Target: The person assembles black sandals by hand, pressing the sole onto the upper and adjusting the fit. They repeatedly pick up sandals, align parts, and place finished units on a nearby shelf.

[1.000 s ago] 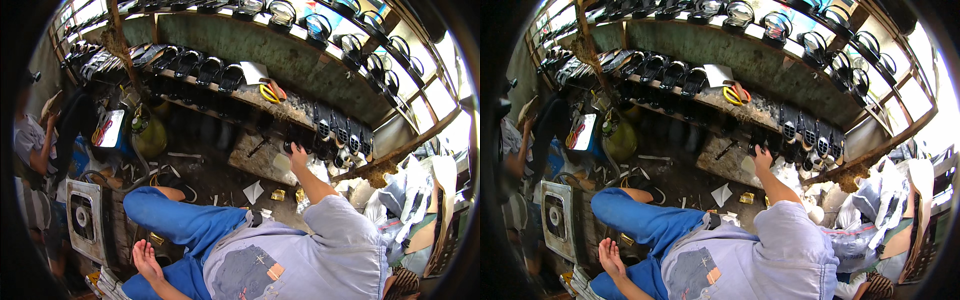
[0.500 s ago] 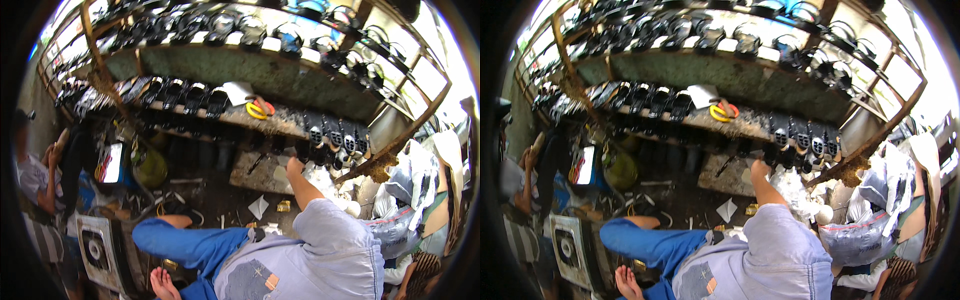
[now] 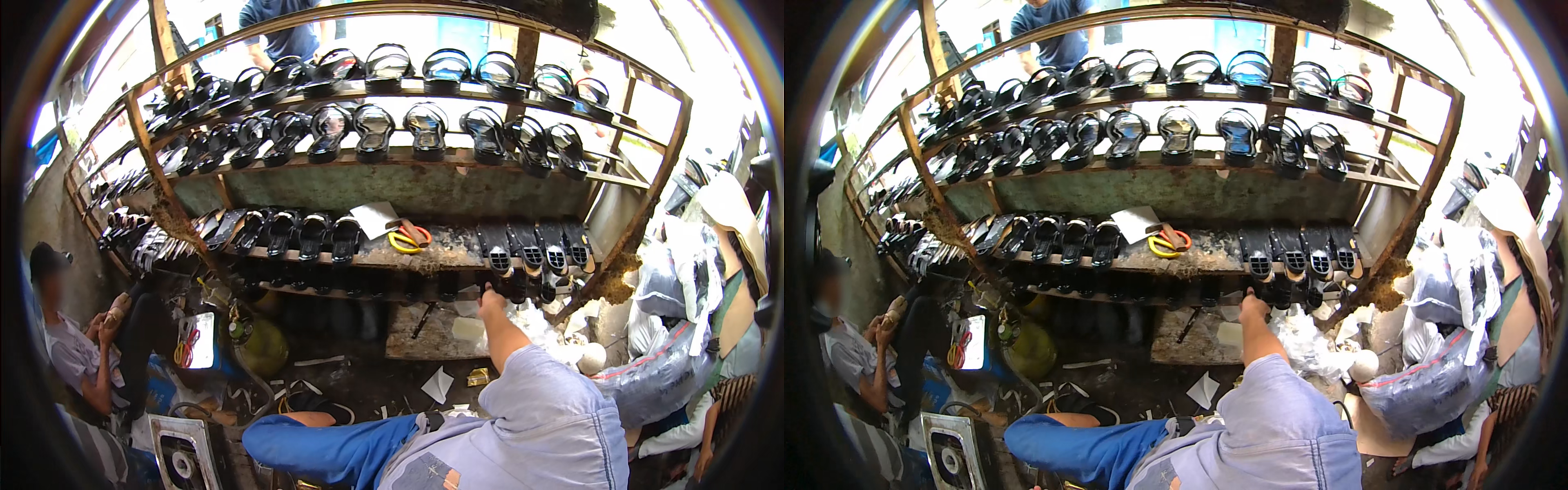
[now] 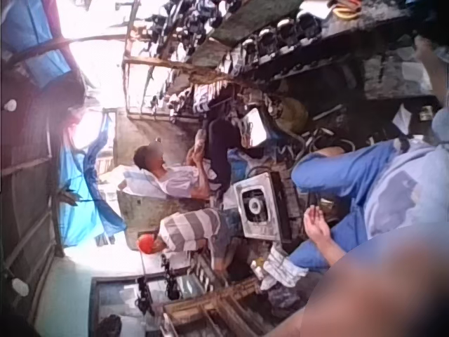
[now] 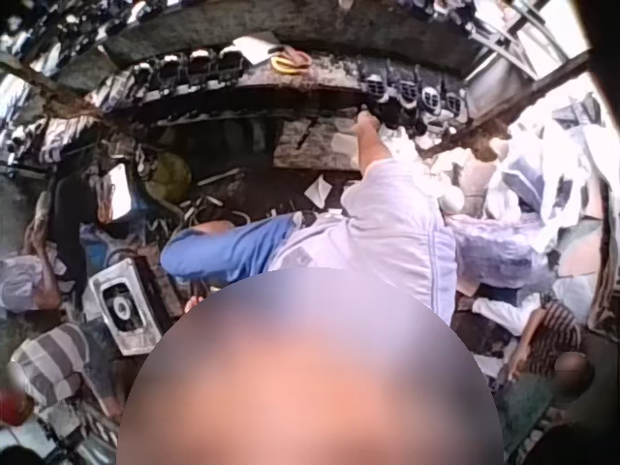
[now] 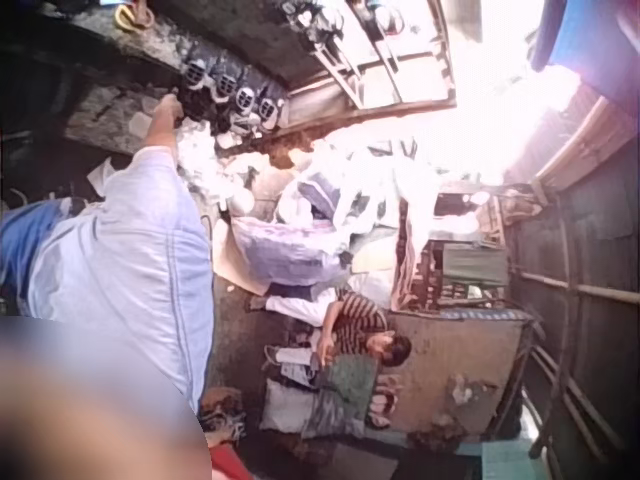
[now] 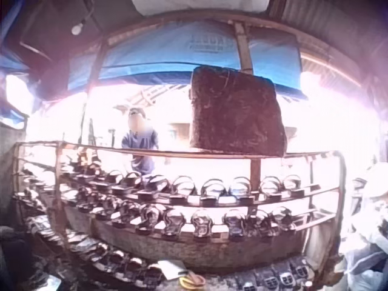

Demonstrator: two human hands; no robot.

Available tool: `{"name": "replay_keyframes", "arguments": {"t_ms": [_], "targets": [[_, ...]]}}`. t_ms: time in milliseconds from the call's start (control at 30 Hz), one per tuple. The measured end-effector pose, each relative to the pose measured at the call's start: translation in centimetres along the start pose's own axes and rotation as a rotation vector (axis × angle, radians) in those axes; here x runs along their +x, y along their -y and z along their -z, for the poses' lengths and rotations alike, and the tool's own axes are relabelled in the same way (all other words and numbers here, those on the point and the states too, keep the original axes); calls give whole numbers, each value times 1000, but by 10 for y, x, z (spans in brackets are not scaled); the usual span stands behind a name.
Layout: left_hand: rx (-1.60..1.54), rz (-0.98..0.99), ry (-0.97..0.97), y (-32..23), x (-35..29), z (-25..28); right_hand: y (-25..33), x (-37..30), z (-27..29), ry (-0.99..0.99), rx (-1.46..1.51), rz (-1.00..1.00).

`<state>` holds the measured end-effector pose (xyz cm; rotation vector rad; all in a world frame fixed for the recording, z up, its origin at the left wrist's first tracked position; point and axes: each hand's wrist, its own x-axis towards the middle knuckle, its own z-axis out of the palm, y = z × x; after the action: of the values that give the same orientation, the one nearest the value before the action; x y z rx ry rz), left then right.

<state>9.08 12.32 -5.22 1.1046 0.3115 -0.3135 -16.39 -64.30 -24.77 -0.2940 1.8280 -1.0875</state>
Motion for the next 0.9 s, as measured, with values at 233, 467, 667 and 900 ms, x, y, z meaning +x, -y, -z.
{"name": "replay_keyframes", "arguments": {"t_ms": [233,467,667,900], "targets": [[-83,-34,7,6,1,-1,30,-44,4,172,359,166],[-75,-83,36,4,-8,-11,-82,-196,48,624,470,146],[156,-174,32,4,-30,-61,-121,-364,120,1327,-121,-213],[104,-286,265,17,-48,-154,-106,-507,93,2294,-479,554]]}}
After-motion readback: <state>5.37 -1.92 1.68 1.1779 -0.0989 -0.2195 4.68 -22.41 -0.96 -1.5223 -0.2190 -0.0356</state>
